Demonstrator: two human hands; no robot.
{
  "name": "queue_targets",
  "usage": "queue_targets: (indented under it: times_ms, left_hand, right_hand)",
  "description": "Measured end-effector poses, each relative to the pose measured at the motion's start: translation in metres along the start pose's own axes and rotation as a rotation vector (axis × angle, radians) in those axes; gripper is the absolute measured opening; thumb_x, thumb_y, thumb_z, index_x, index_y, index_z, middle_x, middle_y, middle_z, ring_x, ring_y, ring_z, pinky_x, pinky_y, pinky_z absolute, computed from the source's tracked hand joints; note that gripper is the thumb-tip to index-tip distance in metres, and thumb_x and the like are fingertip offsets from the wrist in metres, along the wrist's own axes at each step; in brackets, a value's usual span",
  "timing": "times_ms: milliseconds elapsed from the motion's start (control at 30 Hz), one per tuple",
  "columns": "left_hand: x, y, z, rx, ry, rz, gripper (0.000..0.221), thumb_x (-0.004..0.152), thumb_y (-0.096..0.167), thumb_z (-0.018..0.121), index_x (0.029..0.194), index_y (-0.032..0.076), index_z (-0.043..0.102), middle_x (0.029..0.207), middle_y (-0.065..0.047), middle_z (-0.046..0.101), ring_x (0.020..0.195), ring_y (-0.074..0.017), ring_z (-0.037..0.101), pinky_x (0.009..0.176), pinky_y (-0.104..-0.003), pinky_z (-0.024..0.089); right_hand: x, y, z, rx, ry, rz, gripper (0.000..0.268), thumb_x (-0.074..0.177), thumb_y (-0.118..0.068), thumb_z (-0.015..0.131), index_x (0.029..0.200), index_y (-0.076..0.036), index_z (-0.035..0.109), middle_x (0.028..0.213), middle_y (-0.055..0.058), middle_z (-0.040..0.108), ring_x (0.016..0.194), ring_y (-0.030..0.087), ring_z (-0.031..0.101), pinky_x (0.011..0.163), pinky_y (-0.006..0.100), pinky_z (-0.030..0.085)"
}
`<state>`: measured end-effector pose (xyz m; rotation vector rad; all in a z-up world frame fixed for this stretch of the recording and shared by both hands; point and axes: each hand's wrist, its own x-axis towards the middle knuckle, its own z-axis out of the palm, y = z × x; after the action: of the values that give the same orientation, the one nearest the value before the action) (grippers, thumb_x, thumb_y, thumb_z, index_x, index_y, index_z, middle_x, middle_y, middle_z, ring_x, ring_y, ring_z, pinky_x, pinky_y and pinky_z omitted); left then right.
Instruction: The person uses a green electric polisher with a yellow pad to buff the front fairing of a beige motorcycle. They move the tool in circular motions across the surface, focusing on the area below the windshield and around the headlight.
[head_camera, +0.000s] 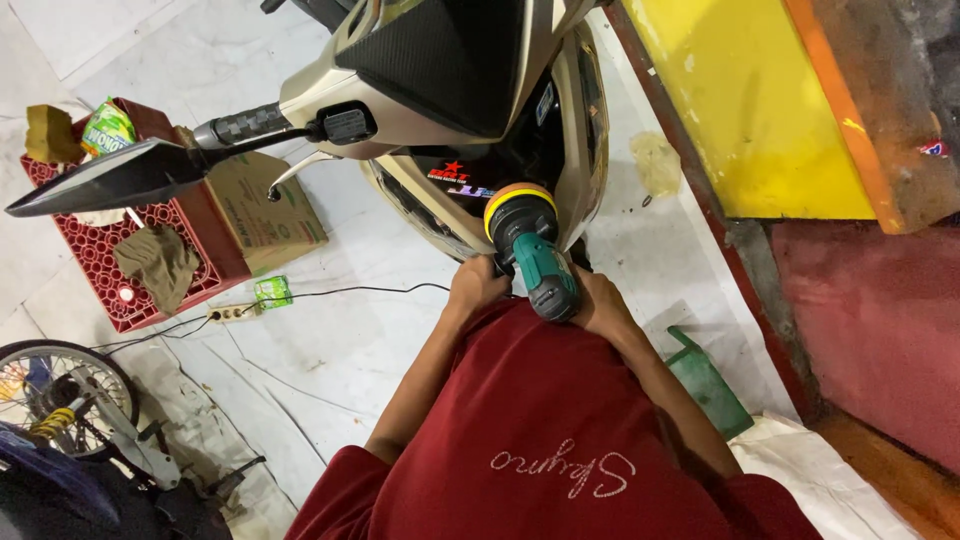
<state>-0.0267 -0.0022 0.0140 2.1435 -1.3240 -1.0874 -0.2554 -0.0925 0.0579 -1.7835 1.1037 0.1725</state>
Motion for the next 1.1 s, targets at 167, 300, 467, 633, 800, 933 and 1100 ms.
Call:
queue_targets:
  times_ms: [167,300,467,633,800,933,1100]
  left_hand:
    - [-0.002,0.010,0.001,0.010,0.029,0.001,0.028,0.078,0.024,0.070,0.094,0.001,0.072,0.088,-0.027,0.071,0.086,-0.0457,0.069,0.075,-0.053,0.055]
    - [-0.002,0.005,0.009,0.031,0.051,0.019,0.028,0.080,0.023,0.070,0.096,0.001,0.071,0.091,-0.028,0.070,0.087,-0.0469,0.069,0.075,-0.054,0.055]
    - [-0.004,0.009,0.007,0.028,0.033,0.001,0.029,0.078,0.022,0.070,0.098,0.001,0.070,0.090,-0.028,0.071,0.087,-0.0465,0.069,0.074,-0.054,0.055]
    - [-0.003,0.008,0.010,0.021,0.025,0.017,0.027,0.078,0.023,0.071,0.096,0.002,0.072,0.089,-0.026,0.071,0.087,-0.0456,0.069,0.074,-0.053,0.056]
    - [-0.002,0.016,0.010,0.049,0.040,0.007,0.028,0.079,0.024,0.072,0.097,0.003,0.074,0.092,-0.026,0.072,0.088,-0.0458,0.069,0.076,-0.052,0.056]
    - [0.001,0.016,0.012,0.060,0.010,-0.022,0.027,0.079,0.025,0.071,0.097,0.004,0.075,0.090,-0.027,0.072,0.088,-0.0457,0.070,0.076,-0.053,0.056]
    - [0.001,0.018,0.017,0.063,0.031,-0.039,0.026,0.081,0.024,0.069,0.097,0.005,0.074,0.091,-0.027,0.072,0.088,-0.0458,0.070,0.077,-0.053,0.056]
  right_hand:
    - [0.003,0.024,0.011,0.027,0.033,-0.036,0.067,0.073,-0.031,0.080,0.134,-0.014,0.059,0.097,0.024,0.075,0.093,0.044,0.072,0.078,0.049,0.057]
    - [0.000,0.023,0.011,0.067,0.047,-0.024,0.056,0.073,-0.032,0.081,0.122,-0.012,0.066,0.100,0.022,0.076,0.095,0.043,0.073,0.078,0.048,0.057]
    - [-0.004,0.012,0.000,0.062,0.000,0.023,0.058,0.074,-0.032,0.079,0.127,-0.013,0.064,0.102,0.023,0.075,0.097,0.043,0.071,0.080,0.048,0.056]
    - [-0.004,0.020,0.004,0.089,-0.003,0.054,0.053,0.076,-0.032,0.079,0.123,-0.011,0.066,0.105,0.021,0.077,0.099,0.039,0.074,0.084,0.045,0.057]
    - [-0.004,0.024,0.001,0.158,0.041,-0.066,0.056,0.073,-0.025,0.079,0.125,-0.011,0.064,0.104,0.020,0.077,0.098,0.037,0.075,0.082,0.044,0.058]
    - [-0.002,0.029,-0.001,0.097,0.014,-0.018,0.055,0.073,-0.025,0.081,0.124,-0.011,0.064,0.102,0.020,0.077,0.097,0.039,0.074,0.081,0.045,0.057]
    - [0.002,0.031,-0.003,0.062,-0.003,0.008,0.053,0.079,-0.027,0.078,0.128,-0.014,0.064,0.100,0.021,0.076,0.095,0.042,0.073,0.079,0.048,0.056]
